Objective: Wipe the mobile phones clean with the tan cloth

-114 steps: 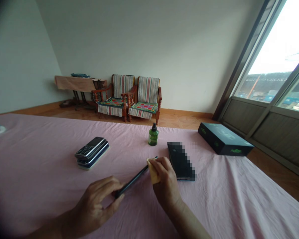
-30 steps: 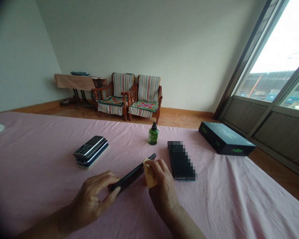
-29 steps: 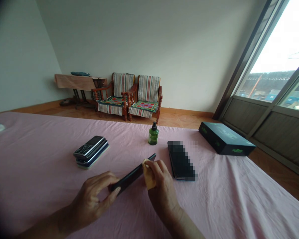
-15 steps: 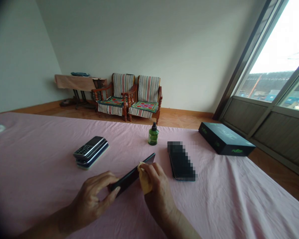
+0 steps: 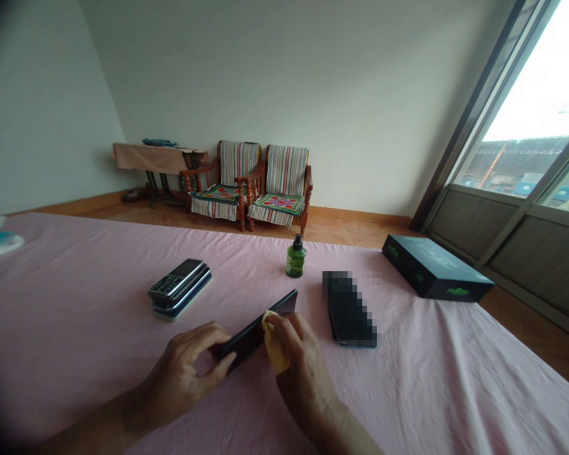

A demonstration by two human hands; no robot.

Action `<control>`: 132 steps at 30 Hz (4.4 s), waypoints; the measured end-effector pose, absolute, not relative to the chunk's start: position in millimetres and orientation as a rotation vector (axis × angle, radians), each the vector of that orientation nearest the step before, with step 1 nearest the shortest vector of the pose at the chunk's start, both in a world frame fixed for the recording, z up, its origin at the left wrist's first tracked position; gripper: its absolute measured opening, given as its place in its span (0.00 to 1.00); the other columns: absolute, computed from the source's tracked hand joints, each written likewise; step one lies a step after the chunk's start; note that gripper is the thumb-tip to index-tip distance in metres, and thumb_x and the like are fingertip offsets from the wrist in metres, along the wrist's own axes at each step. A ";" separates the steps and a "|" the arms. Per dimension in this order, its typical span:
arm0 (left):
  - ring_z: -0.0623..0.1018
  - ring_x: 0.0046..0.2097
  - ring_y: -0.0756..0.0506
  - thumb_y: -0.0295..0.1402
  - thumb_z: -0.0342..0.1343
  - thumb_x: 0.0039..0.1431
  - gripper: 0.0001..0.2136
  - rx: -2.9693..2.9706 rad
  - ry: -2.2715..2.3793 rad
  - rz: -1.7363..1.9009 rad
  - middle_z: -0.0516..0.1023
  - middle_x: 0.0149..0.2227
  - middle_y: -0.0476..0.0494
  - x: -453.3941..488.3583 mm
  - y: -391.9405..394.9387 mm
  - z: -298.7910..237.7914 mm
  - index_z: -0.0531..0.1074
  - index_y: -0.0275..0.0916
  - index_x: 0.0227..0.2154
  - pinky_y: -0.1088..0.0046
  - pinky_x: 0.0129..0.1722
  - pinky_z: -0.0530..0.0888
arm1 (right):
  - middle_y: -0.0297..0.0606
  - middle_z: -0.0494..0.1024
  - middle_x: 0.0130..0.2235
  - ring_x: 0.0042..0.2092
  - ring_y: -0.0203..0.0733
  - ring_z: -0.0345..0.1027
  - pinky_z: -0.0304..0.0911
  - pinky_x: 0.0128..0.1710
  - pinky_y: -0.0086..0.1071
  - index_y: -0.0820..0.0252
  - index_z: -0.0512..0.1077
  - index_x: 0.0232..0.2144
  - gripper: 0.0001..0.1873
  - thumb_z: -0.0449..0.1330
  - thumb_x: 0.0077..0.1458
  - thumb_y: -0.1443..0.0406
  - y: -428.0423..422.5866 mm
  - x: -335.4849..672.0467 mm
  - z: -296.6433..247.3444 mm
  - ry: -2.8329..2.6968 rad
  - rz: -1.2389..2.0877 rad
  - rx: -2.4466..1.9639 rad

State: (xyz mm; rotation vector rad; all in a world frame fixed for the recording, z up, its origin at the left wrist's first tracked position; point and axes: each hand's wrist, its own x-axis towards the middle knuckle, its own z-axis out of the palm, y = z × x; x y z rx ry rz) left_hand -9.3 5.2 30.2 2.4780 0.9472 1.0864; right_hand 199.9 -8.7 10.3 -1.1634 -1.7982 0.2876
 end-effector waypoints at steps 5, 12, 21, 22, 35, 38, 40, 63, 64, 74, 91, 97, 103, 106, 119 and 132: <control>0.71 0.28 0.50 0.23 0.50 0.57 0.05 2.501 1.006 1.015 0.68 0.26 0.51 -7.6 3.5 25.9 0.65 0.39 0.28 0.76 0.29 0.67 | 0.38 0.72 0.38 0.37 0.39 0.70 0.66 0.35 0.29 0.55 0.70 0.46 0.13 0.51 0.62 0.69 -2.7 210.6 8.2 -1.744 0.238 -1.203; 0.71 0.28 0.49 0.22 0.51 0.53 0.07 2.513 1.104 0.890 0.67 0.25 0.52 -5.8 4.1 20.3 0.61 0.40 0.26 0.75 0.28 0.65 | 0.38 0.71 0.36 0.35 0.38 0.69 0.65 0.34 0.28 0.56 0.70 0.46 0.13 0.51 0.60 0.69 -1.3 213.9 2.6 -1.748 0.231 -1.219; 0.73 0.30 0.47 0.19 0.54 0.50 0.08 2.441 1.152 0.876 0.70 0.26 0.51 -4.4 3.9 19.0 0.64 0.40 0.28 0.73 0.30 0.67 | 0.39 0.72 0.35 0.33 0.38 0.69 0.66 0.32 0.27 0.58 0.70 0.44 0.12 0.52 0.58 0.70 -1.0 214.5 -6.5 -1.792 0.283 -1.257; 0.74 0.30 0.47 0.19 0.54 0.50 0.09 2.435 1.149 0.882 0.71 0.27 0.51 -4.2 3.9 19.7 0.64 0.40 0.28 0.73 0.30 0.67 | 0.39 0.72 0.36 0.34 0.38 0.69 0.66 0.32 0.28 0.58 0.70 0.44 0.13 0.52 0.58 0.70 -1.0 215.2 -7.2 -1.796 0.299 -1.265; 0.74 0.36 0.46 0.15 0.55 0.48 0.14 2.383 1.099 0.686 0.73 0.33 0.49 -7.5 5.2 17.9 0.68 0.40 0.35 0.72 0.37 0.71 | 0.38 0.73 0.35 0.35 0.39 0.71 0.67 0.33 0.27 0.58 0.68 0.44 0.12 0.54 0.57 0.68 -3.3 219.7 -4.9 -1.717 0.204 -1.288; 0.74 0.36 0.46 0.14 0.54 0.47 0.16 2.505 1.032 0.646 0.73 0.34 0.49 -8.2 3.5 18.6 0.67 0.40 0.35 0.72 0.37 0.71 | 0.37 0.73 0.35 0.36 0.39 0.70 0.67 0.34 0.28 0.57 0.69 0.41 0.08 0.54 0.59 0.67 -5.2 220.8 0.1 -1.609 0.108 -1.293; 0.74 0.35 0.46 0.13 0.53 0.47 0.15 2.601 0.982 0.635 0.72 0.33 0.49 -8.3 2.4 21.0 0.66 0.39 0.33 0.72 0.35 0.72 | 0.38 0.73 0.35 0.36 0.39 0.69 0.66 0.34 0.29 0.57 0.70 0.40 0.07 0.55 0.59 0.66 -5.5 222.0 2.7 -1.548 0.086 -1.306; 0.75 0.35 0.44 0.15 0.51 0.48 0.15 2.535 1.080 0.771 0.72 0.32 0.46 -8.9 1.5 18.7 0.70 0.39 0.35 0.71 0.34 0.73 | 0.40 0.73 0.34 0.33 0.39 0.71 0.69 0.31 0.28 0.58 0.71 0.41 0.09 0.53 0.60 0.70 -13.3 207.1 10.7 -1.744 0.240 -1.121; 0.74 0.34 0.44 0.15 0.51 0.48 0.14 2.504 1.091 0.802 0.72 0.31 0.47 -9.0 1.9 18.1 0.70 0.39 0.34 0.72 0.33 0.72 | 0.39 0.73 0.34 0.33 0.39 0.71 0.68 0.31 0.29 0.58 0.71 0.40 0.08 0.53 0.60 0.70 -12.1 209.0 10.4 -1.729 0.212 -1.146; 0.73 0.27 0.47 0.28 0.54 0.54 0.03 2.003 1.300 0.970 0.72 0.24 0.49 -4.8 7.9 19.7 0.70 0.36 0.26 0.77 0.26 0.69 | 0.38 0.73 0.33 0.33 0.39 0.71 0.67 0.31 0.27 0.57 0.71 0.38 0.08 0.53 0.60 0.70 -10.2 208.4 10.0 -1.729 0.182 -1.167; 0.75 0.51 0.40 0.24 0.57 0.49 0.26 1.723 1.187 1.172 0.74 0.50 0.39 -2.5 7.3 14.9 0.63 0.39 0.54 0.63 0.51 0.73 | 0.38 0.72 0.33 0.33 0.38 0.70 0.66 0.31 0.26 0.57 0.70 0.39 0.08 0.52 0.60 0.71 -8.7 207.5 7.0 -1.748 0.232 -1.146; 0.77 0.44 0.42 0.29 0.58 0.55 0.22 1.570 1.096 1.050 0.75 0.45 0.40 -2.8 4.3 14.7 0.60 0.39 0.53 0.68 0.44 0.76 | 0.37 0.72 0.34 0.33 0.37 0.70 0.65 0.31 0.26 0.58 0.70 0.39 0.09 0.52 0.60 0.71 -10.0 208.2 7.6 -1.756 0.259 -1.149; 0.75 0.50 0.41 0.25 0.57 0.53 0.28 1.844 0.989 0.996 0.72 0.51 0.39 -8.5 -1.9 18.2 0.56 0.41 0.57 0.66 0.50 0.74 | 0.38 0.72 0.34 0.34 0.37 0.70 0.66 0.32 0.26 0.59 0.71 0.39 0.08 0.52 0.60 0.71 -8.9 209.2 6.3 -1.728 0.285 -1.139; 0.73 0.53 0.41 0.20 0.54 0.52 0.28 2.108 0.998 1.010 0.72 0.53 0.41 -10.2 -3.5 16.8 0.58 0.43 0.56 0.65 0.55 0.70 | 0.37 0.72 0.34 0.34 0.37 0.70 0.65 0.31 0.26 0.58 0.71 0.38 0.08 0.53 0.60 0.70 -8.1 209.2 7.0 -1.708 0.277 -1.127; 0.77 0.31 0.48 0.19 0.50 0.58 0.16 2.600 0.772 1.158 0.73 0.32 0.43 -8.8 0.4 18.0 0.72 0.36 0.48 0.75 0.30 0.76 | 0.36 0.72 0.33 0.32 0.36 0.68 0.64 0.30 0.27 0.59 0.72 0.37 0.07 0.54 0.59 0.70 -6.4 214.6 8.2 -1.686 0.275 -1.173; 0.76 0.41 0.47 0.24 0.54 0.62 0.10 2.363 0.847 1.434 0.74 0.39 0.43 -5.0 5.7 27.5 0.70 0.38 0.45 0.76 0.36 0.74 | 0.41 0.70 0.36 0.36 0.38 0.67 0.66 0.33 0.29 0.63 0.70 0.43 0.12 0.56 0.57 0.76 -33.7 206.0 34.6 -1.694 -0.199 -0.931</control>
